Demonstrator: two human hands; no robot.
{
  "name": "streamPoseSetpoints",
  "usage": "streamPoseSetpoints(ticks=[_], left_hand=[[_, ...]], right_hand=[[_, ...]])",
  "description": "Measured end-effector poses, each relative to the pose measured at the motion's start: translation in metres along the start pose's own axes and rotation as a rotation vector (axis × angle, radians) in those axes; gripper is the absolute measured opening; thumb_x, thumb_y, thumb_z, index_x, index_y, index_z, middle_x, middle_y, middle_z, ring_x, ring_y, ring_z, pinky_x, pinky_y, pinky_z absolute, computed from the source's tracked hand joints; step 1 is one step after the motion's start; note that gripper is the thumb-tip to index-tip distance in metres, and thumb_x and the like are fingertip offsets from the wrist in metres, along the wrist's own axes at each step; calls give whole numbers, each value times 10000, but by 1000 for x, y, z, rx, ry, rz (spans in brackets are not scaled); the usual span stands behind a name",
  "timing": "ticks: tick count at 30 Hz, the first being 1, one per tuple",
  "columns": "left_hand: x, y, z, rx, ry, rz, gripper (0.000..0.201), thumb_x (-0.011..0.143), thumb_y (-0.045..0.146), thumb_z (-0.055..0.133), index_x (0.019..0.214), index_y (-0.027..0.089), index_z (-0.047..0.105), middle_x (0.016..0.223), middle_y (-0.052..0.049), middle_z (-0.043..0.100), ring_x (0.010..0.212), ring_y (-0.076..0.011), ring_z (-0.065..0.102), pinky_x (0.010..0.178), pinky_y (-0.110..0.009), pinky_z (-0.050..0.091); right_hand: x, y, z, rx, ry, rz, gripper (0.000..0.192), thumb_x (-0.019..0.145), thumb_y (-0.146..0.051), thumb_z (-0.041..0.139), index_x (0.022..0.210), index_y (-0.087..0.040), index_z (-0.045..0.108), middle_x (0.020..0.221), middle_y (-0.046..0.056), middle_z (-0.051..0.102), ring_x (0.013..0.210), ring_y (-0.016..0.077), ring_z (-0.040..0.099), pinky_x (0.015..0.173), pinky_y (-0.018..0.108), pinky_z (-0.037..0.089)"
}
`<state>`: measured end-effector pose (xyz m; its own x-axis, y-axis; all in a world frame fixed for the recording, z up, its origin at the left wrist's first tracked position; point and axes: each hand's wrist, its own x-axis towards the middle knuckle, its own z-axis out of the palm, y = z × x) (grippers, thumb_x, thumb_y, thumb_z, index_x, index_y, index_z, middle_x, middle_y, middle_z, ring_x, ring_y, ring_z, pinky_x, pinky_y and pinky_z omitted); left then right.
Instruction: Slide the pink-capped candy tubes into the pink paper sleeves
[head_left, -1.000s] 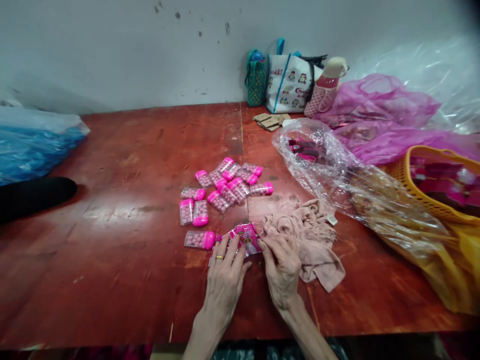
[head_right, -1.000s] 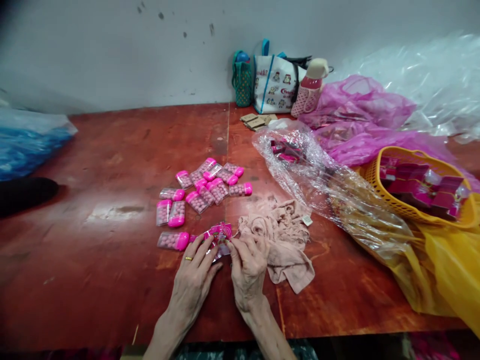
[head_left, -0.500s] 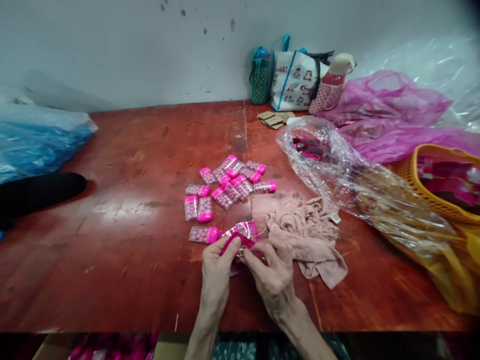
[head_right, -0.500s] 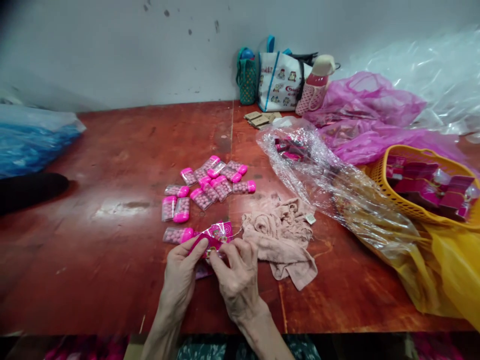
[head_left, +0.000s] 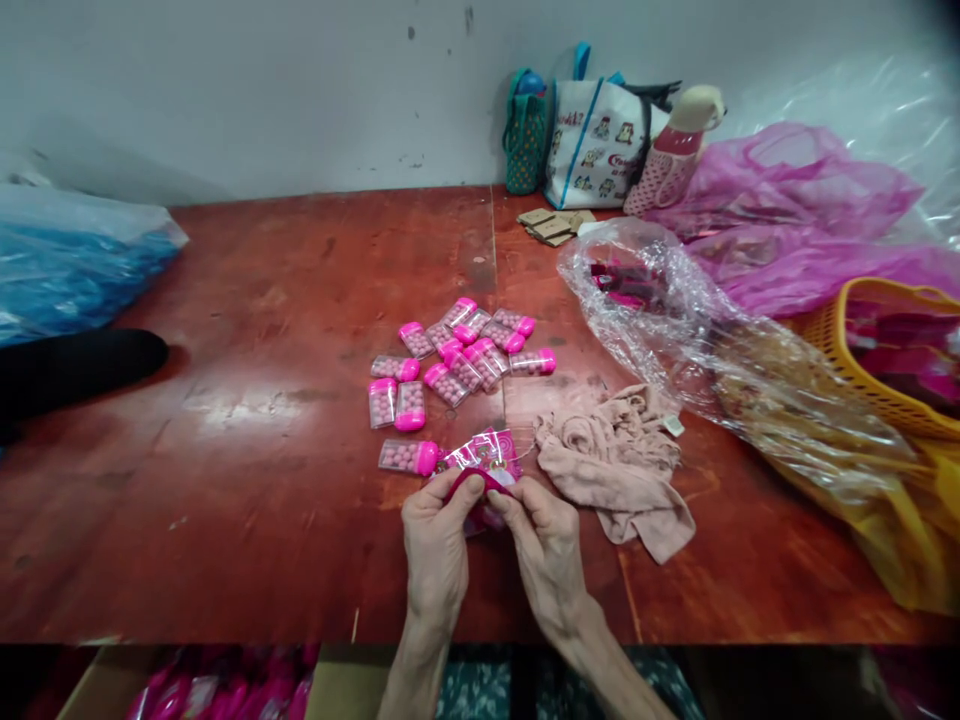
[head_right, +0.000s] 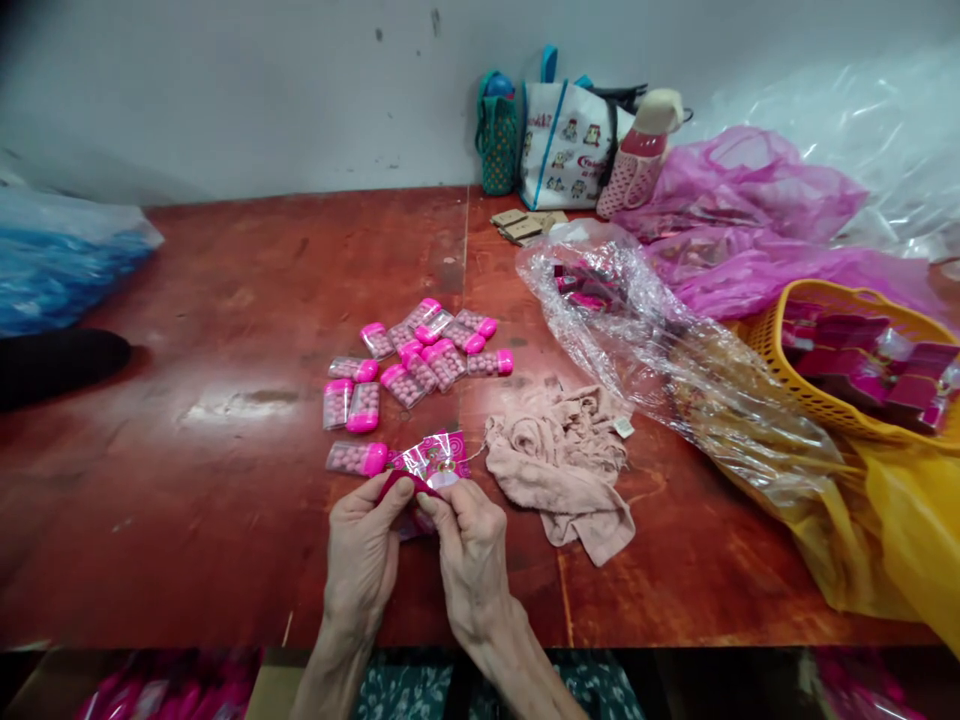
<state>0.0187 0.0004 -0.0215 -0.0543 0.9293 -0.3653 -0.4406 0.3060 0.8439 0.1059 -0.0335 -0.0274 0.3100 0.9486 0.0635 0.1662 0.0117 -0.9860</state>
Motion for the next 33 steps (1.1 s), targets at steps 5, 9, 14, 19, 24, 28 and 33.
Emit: streamPoseSetpoints(ticks=[5,9,14,19,24,28,33], left_hand=[[2,-4,3,-30,36,9,95,598,167,750,683,142,715,568,12,651,511,-83,561,517,-179,460],[3,-6,2,-33,42,22,83,604,165,749,677,151,712,561,20,642,511,-77,549,519,-176,451],[4,-6,-3,-5,56,42,64,626,183,741,664,149,704,530,35,626,467,-59,520,483,-159,434],[2,-7,-5,13,68,55,87,627,196,745,689,150,703,584,25,662,499,-76,555,506,-178,461],[3,-11,-7,11,68,56,107,619,201,751,701,146,707,612,10,677,530,-91,573,552,-208,486],[3,-9,-6,4,96,79,82,645,208,736,625,153,678,529,52,614,480,-47,514,487,-143,425],[2,-4,-12,10,66,73,128,634,244,747,624,140,673,556,30,623,512,-62,532,521,-160,447]], right_hand=[[1,-1,1,-52,10,-20,309,861,-242,473,560,-189,426,573,-31,412,546,111,401,506,231,295],[4,-4,-4,-41,-27,11,348,882,-284,443,549,-191,404,565,-35,391,534,109,379,503,234,279],[7,-9,-8,33,-111,91,178,847,-314,520,774,-167,590,671,-10,548,600,124,485,543,219,373],[5,-5,-2,161,-96,212,150,768,-291,624,740,-144,618,654,-8,581,597,126,503,565,221,429],[1,-1,4,180,-91,213,172,799,-303,598,735,-145,618,670,-10,573,626,123,498,590,220,420],[-4,-3,9,144,-128,189,304,846,-322,534,593,-155,511,588,-37,428,560,93,387,514,209,322],[-1,-2,4,90,-145,172,330,885,-342,473,605,-167,451,587,-46,363,543,86,315,492,223,251]])
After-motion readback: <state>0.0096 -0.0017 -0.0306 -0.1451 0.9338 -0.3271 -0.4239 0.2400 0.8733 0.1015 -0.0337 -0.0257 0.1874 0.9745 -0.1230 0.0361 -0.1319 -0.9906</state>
